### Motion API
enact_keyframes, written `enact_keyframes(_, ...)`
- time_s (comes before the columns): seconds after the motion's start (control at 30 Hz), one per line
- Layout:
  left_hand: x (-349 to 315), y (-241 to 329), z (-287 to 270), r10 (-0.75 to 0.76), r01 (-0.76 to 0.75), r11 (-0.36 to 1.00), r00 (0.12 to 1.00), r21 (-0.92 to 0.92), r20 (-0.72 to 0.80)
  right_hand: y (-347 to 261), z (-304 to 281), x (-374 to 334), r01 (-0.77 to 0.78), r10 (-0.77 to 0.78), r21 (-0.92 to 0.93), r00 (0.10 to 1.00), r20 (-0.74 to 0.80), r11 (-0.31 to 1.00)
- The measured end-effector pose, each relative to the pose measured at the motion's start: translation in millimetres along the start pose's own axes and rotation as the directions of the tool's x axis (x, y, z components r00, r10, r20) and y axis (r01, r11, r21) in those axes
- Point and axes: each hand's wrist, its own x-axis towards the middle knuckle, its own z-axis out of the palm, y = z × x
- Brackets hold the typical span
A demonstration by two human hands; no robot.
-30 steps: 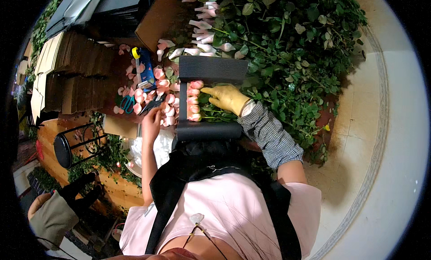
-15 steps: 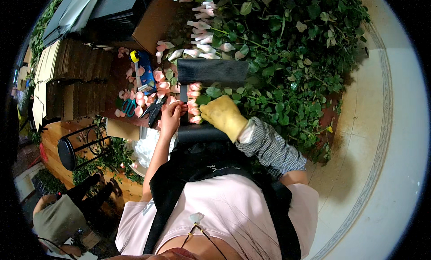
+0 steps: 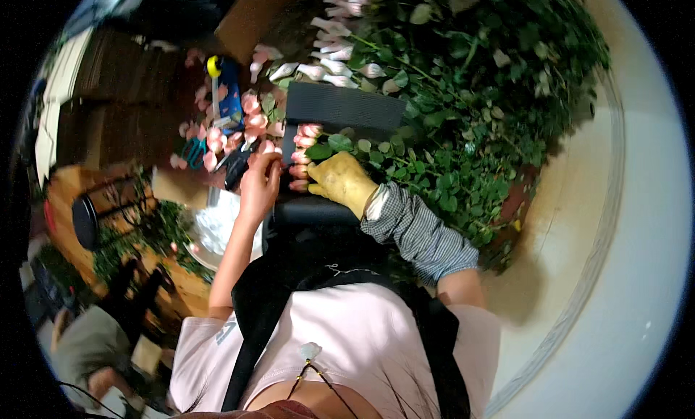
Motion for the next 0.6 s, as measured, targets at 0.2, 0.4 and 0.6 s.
enact_keyframes(0.2,-40,35,69,0.216,-0.185,0.719,0.976,0.670,0.038,-2,-12,-7,-0.168,0.249,0.238,0.895,-0.370,0.957)
enact_keyframes(0.4,-23,48,62,0.240,-0.208,0.722,0.970,0.660,0.043,13,14,2,-0.091,0.166,0.239,0.934,-0.316,0.967)
enact_keyframes(0.6,-15,42,52,0.178,-0.188,0.878,0.982,0.439,0.064,15,4,4,-0.329,0.422,0.378,0.886,-0.194,0.865)
